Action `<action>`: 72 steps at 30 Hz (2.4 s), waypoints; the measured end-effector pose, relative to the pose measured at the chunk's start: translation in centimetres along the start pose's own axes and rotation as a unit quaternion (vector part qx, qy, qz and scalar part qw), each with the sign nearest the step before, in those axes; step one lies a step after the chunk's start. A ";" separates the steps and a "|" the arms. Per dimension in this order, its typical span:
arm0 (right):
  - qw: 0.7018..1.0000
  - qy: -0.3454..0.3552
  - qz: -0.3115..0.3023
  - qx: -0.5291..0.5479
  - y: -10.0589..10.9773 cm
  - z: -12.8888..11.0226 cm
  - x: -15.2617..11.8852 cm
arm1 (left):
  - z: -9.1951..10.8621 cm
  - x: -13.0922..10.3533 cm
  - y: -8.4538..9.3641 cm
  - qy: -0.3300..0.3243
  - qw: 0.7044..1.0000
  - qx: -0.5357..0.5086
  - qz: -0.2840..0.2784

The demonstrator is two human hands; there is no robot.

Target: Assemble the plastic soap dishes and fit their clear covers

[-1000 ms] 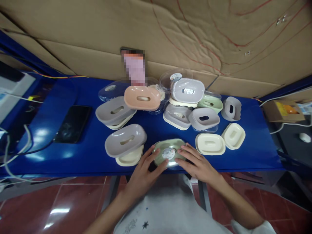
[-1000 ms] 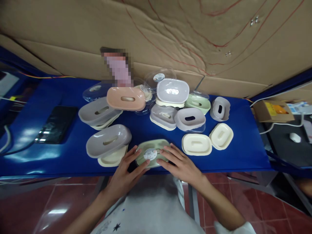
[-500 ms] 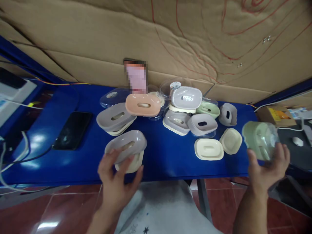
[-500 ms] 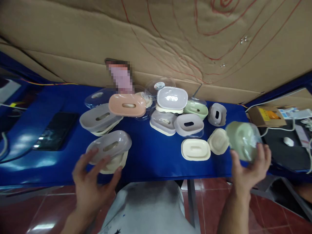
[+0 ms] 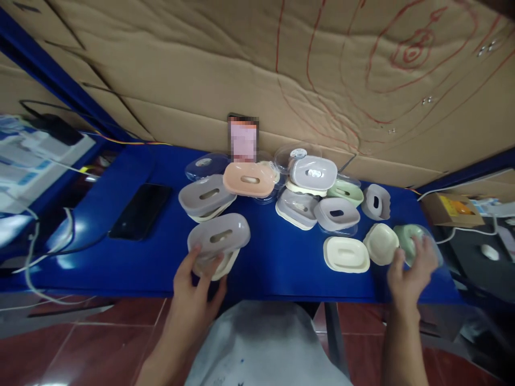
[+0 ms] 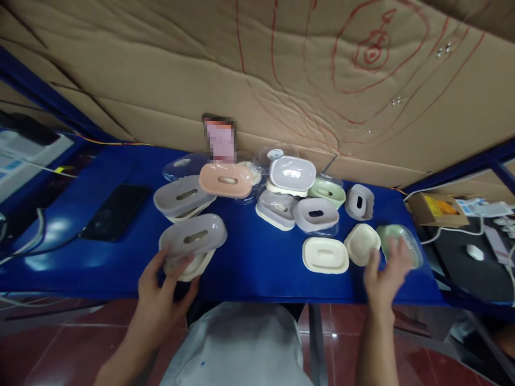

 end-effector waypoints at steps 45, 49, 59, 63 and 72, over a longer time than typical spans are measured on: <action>0.972 0.080 -0.181 0.125 -5.5 -11.1 3.0 | 6.0 0.7 -3.3 -0.139 0.964 -0.135 -0.182; 0.965 0.062 -0.181 0.178 -4.7 -11.1 1.3 | 6.6 1.5 -4.0 -0.126 0.952 -0.174 -0.219; 0.903 0.181 -0.224 0.319 -0.7 -20.3 -0.3 | 7.3 2.0 -5.9 -0.058 0.936 -0.197 -0.285; 0.888 0.252 -0.238 0.303 -1.4 -22.6 -0.1 | 7.2 2.3 -5.7 -0.082 0.937 -0.187 -0.283; 0.874 0.280 -0.240 0.317 -2.0 -22.2 0.2 | 6.6 1.6 -5.5 -0.097 0.947 -0.178 -0.249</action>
Point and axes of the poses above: each hand's wrist, its own x-axis towards the middle knuckle, its own y-axis out of the back of the hand, z = x × y, the point moved 5 cm from there along x, towards the middle knuckle, and after that the axes turned 11 degrees about y, right-handed, at the moved point
